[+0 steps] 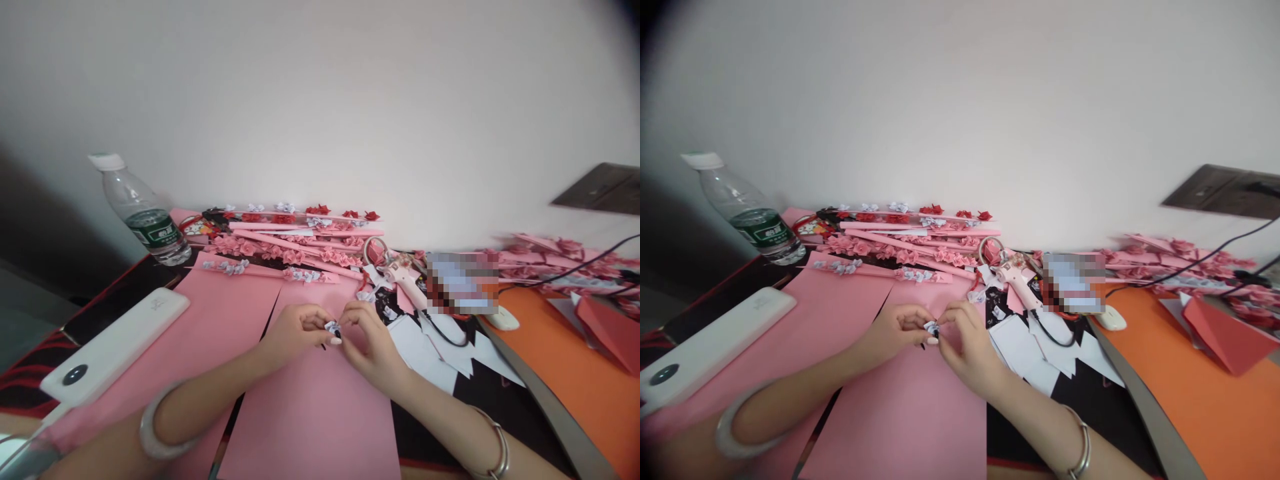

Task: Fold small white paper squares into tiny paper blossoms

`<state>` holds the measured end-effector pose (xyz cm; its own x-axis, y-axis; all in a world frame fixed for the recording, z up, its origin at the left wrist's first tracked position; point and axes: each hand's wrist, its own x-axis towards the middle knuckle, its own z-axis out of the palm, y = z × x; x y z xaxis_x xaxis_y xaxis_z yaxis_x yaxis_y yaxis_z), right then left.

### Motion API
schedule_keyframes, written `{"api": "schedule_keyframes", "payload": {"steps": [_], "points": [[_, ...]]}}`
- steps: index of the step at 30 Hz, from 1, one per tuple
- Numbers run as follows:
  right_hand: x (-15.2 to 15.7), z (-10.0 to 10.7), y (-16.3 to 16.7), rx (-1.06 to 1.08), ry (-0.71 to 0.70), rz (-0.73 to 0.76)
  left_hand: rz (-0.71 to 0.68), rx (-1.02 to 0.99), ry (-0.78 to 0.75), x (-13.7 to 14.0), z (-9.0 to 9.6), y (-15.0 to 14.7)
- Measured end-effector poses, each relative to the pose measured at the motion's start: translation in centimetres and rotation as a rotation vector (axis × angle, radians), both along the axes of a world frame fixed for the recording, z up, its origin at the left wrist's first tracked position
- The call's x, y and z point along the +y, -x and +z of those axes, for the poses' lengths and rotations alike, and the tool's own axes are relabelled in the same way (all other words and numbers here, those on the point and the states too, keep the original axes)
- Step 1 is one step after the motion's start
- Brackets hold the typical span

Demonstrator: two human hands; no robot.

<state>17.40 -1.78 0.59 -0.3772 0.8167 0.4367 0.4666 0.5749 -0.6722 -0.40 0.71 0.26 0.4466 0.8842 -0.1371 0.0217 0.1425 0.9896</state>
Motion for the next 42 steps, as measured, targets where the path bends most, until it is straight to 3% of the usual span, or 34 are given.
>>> {"api": "schedule_keyframes", "payload": {"steps": [15, 21, 28, 42], "points": [[-0.1, -0.1, -0.4, 0.028, -0.013, -0.055, 0.041, -0.056, 0.06, 0.5, 0.0, -0.1], [-0.3, 0.1, -0.3, 0.009, 0.008, -0.054, 0.049, -0.117, -0.009, -0.1, 0.3, -0.3], [-0.4, 0.4, -0.2, -0.013, 0.03, -0.014, 0.032, -0.055, -0.102, -0.5, 0.3, -0.3], [-0.6, 0.4, -0.1, -0.013, 0.07, 0.023, -0.017, -0.054, -0.06, -0.6, 0.3, -0.4]]}}
